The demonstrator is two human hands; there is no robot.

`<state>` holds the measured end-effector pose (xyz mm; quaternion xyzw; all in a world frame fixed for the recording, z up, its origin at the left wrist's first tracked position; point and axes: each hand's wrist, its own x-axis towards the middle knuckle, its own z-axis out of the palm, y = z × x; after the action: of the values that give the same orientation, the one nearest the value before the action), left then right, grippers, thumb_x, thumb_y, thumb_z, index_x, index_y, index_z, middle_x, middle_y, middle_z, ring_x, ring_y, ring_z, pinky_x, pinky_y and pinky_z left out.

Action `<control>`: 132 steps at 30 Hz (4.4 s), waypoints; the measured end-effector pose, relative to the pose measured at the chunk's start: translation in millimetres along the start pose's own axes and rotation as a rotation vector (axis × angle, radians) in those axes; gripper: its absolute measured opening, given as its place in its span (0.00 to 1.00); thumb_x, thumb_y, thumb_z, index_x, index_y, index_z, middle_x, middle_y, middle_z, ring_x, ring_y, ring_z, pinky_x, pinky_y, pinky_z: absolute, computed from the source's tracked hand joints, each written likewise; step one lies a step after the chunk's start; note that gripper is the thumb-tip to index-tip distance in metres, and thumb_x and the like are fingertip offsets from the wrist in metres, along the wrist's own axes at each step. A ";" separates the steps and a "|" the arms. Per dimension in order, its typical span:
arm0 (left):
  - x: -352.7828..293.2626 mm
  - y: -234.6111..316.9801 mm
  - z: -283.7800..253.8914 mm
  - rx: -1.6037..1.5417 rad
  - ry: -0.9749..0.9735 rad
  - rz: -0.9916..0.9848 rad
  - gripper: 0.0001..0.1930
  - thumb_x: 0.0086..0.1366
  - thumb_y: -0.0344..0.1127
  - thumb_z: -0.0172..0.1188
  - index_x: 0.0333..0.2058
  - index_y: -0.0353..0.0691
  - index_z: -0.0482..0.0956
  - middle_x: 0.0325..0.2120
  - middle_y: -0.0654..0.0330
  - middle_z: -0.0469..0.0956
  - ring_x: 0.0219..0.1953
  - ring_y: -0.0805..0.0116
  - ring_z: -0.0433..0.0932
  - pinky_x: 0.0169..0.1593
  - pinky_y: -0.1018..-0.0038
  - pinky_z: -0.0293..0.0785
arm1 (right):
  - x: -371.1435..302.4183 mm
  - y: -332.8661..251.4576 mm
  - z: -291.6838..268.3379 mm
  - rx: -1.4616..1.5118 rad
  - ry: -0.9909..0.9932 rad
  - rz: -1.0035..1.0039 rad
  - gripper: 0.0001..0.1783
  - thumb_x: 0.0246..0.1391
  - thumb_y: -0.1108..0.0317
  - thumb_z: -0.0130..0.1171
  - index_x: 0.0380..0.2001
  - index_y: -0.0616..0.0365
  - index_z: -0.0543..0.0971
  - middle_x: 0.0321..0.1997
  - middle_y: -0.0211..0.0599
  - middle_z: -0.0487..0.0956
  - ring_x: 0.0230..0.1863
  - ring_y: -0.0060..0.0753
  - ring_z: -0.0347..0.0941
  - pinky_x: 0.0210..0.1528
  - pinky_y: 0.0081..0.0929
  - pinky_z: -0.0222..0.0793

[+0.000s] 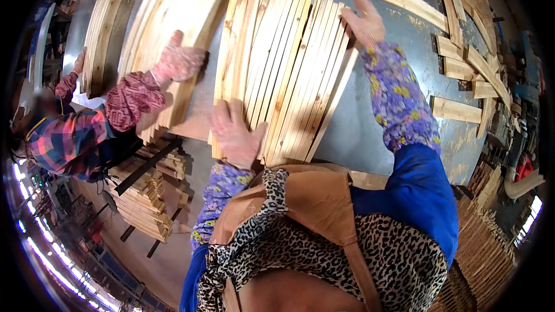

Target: The person walks to a metal workbench in a workshop and begins stacking thin wooden planks. They pick up planks from a pile on the table, align them, and place them into a neat stack. The person continues this repetitive stacking process throughout the clip.

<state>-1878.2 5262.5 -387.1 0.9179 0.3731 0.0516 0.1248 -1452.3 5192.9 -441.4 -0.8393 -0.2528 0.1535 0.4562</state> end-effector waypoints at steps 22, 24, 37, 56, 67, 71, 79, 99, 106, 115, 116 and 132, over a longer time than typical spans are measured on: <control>81.3 -84.5 -34.6 -0.227 -0.295 -0.330 0.59 0.54 0.47 0.77 0.76 0.25 0.53 0.71 0.35 0.65 0.73 0.40 0.67 0.75 0.55 0.67 | -144.5 -36.0 156.9 1.065 -0.010 0.408 0.44 0.69 0.62 0.66 0.80 0.62 0.59 0.71 0.50 0.76 0.69 0.44 0.74 0.70 0.39 0.73; 88.4 -101.2 -55.9 -0.445 -0.252 -0.389 0.56 0.57 0.39 0.76 0.77 0.23 0.51 0.69 0.36 0.68 0.71 0.44 0.69 0.74 0.55 0.67 | -126.3 -41.6 202.2 0.815 0.028 0.278 0.35 0.68 0.65 0.66 0.73 0.62 0.68 0.60 0.49 0.83 0.60 0.44 0.81 0.62 0.39 0.80; 66.0 -116.6 -57.7 -0.137 -0.054 -0.263 0.42 0.51 0.42 0.75 0.64 0.31 0.75 0.51 0.37 0.84 0.49 0.35 0.85 0.58 0.54 0.83 | -193.1 -66.5 148.6 0.995 -0.403 0.459 0.38 0.71 0.54 0.63 0.77 0.57 0.69 0.71 0.51 0.79 0.68 0.44 0.77 0.75 0.44 0.66; 68.3 -31.2 30.4 0.170 0.125 -0.196 0.43 0.60 0.47 0.73 0.69 0.31 0.70 0.67 0.29 0.69 0.69 0.29 0.68 0.73 0.47 0.65 | -85.3 134.7 -135.7 -0.056 -0.266 0.117 0.45 0.69 0.40 0.62 0.76 0.60 0.68 0.75 0.54 0.75 0.70 0.52 0.76 0.73 0.43 0.70; 356.0 352.0 157.3 -0.115 -0.074 0.433 0.42 0.60 0.52 0.71 0.69 0.37 0.73 0.69 0.34 0.69 0.71 0.35 0.68 0.74 0.46 0.64 | 239.5 256.6 -423.0 -0.163 0.231 0.068 0.49 0.57 0.50 0.72 0.76 0.58 0.67 0.68 0.60 0.79 0.69 0.63 0.74 0.71 0.48 0.70; 433.3 449.2 190.2 -0.009 -0.117 0.585 0.45 0.57 0.61 0.72 0.68 0.40 0.74 0.68 0.37 0.70 0.73 0.37 0.65 0.76 0.47 0.59 | 316.0 207.1 -426.8 -0.612 0.070 0.301 0.55 0.55 0.42 0.72 0.77 0.60 0.64 0.74 0.60 0.74 0.74 0.58 0.71 0.76 0.45 0.68; 420.9 441.6 249.0 -0.173 -0.155 0.693 0.44 0.54 0.62 0.72 0.62 0.37 0.76 0.59 0.50 0.76 0.64 0.43 0.73 0.65 0.50 0.72 | 308.7 270.3 -407.8 -0.201 -0.102 0.368 0.54 0.57 0.44 0.74 0.81 0.39 0.59 0.80 0.64 0.65 0.79 0.56 0.66 0.78 0.43 0.67; 68.1 282.9 127.0 -0.343 -0.218 0.537 0.09 0.67 0.38 0.64 0.42 0.47 0.90 0.41 0.60 0.88 0.40 0.51 0.85 0.46 0.57 0.80 | -37.6 121.8 -205.2 -0.651 -0.056 0.207 0.55 0.52 0.41 0.75 0.75 0.58 0.67 0.76 0.67 0.64 0.73 0.66 0.65 0.73 0.54 0.66; 146.2 325.8 137.5 -0.315 0.045 0.694 0.11 0.69 0.36 0.63 0.46 0.44 0.89 0.44 0.58 0.88 0.48 0.51 0.84 0.54 0.58 0.80 | -3.0 149.5 -241.8 -0.417 0.224 0.005 0.50 0.55 0.44 0.72 0.76 0.54 0.67 0.72 0.67 0.70 0.69 0.72 0.69 0.72 0.59 0.67; 279.6 440.9 176.0 -0.321 -0.018 0.546 0.34 0.57 0.49 0.73 0.60 0.40 0.77 0.62 0.48 0.74 0.58 0.43 0.79 0.59 0.51 0.78 | 123.9 127.1 -353.7 -0.196 0.395 -0.092 0.48 0.56 0.54 0.73 0.76 0.60 0.69 0.71 0.61 0.76 0.72 0.63 0.72 0.75 0.52 0.66; 289.9 448.8 185.5 -0.260 -0.035 0.561 0.38 0.55 0.50 0.74 0.62 0.40 0.75 0.64 0.47 0.71 0.59 0.43 0.79 0.59 0.50 0.78 | 87.2 162.3 -338.4 -0.269 0.348 -0.064 0.48 0.56 0.55 0.73 0.76 0.60 0.68 0.72 0.60 0.76 0.74 0.61 0.71 0.76 0.52 0.64; 464.0 517.2 49.9 -0.750 0.250 0.427 0.32 0.71 0.46 0.65 0.66 0.30 0.74 0.63 0.48 0.77 0.60 0.59 0.78 0.61 0.69 0.75 | -331.3 250.3 -328.3 -0.582 -0.170 0.108 0.59 0.45 0.34 0.77 0.72 0.59 0.68 0.63 0.58 0.76 0.63 0.70 0.71 0.62 0.64 0.70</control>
<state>-1188.9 5219.7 -296.0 0.8523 0.1431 0.3183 0.3897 -1494.3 4665.9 -467.4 -0.9311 -0.2783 0.1685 0.1650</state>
